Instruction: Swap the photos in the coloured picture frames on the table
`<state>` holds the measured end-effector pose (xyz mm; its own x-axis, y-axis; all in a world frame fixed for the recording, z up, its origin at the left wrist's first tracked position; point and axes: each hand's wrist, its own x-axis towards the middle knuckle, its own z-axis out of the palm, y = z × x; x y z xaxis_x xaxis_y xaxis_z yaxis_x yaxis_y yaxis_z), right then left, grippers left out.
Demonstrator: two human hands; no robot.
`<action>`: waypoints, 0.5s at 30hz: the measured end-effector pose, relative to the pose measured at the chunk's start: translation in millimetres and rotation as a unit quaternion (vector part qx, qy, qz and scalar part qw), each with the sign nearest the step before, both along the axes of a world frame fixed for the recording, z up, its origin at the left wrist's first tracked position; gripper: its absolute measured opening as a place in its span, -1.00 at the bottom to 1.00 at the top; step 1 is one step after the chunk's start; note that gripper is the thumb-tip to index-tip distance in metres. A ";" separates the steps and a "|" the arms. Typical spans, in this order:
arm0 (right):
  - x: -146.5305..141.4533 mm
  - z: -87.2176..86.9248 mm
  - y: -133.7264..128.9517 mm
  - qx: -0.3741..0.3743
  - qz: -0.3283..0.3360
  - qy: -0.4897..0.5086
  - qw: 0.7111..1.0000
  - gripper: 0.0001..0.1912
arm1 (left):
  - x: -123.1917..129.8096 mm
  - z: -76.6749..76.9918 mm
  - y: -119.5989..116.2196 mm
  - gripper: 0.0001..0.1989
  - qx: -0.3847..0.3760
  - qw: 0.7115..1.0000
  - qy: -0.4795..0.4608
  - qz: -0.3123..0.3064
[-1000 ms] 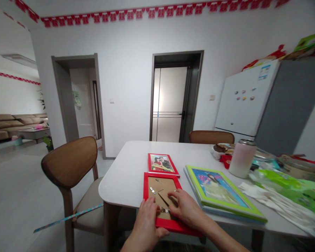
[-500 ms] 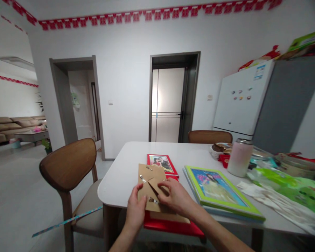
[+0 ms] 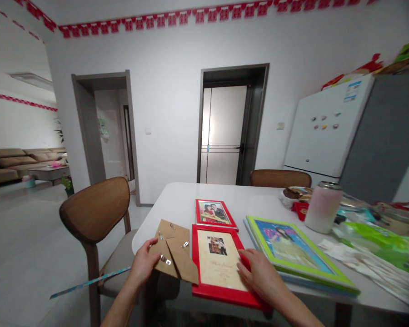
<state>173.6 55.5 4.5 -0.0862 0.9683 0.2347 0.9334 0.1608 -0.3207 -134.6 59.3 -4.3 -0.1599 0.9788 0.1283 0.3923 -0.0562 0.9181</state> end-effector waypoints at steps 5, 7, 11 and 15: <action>-1.3 -3.9 -4.1 0.002 -0.001 -0.006 1.000 -0.60 | -6.7 -2.7 -1.7 -0.62 -0.009 0.992 0.111 0.054; -1.0 -4.3 -4.7 0.002 -0.007 -0.010 1.000 -0.60 | -7.2 -2.7 -6.0 -0.59 -0.007 0.977 0.195 0.083; 0.8 -4.4 -4.9 -0.010 -0.019 -0.017 1.000 -0.57 | -7.0 -2.1 -11.6 -0.59 -0.001 0.924 0.369 0.103; 1.3 -4.7 -2.3 -0.015 -0.030 -0.020 0.999 -0.57 | 8.9 4.0 -14.2 -0.65 0.066 0.920 0.369 0.113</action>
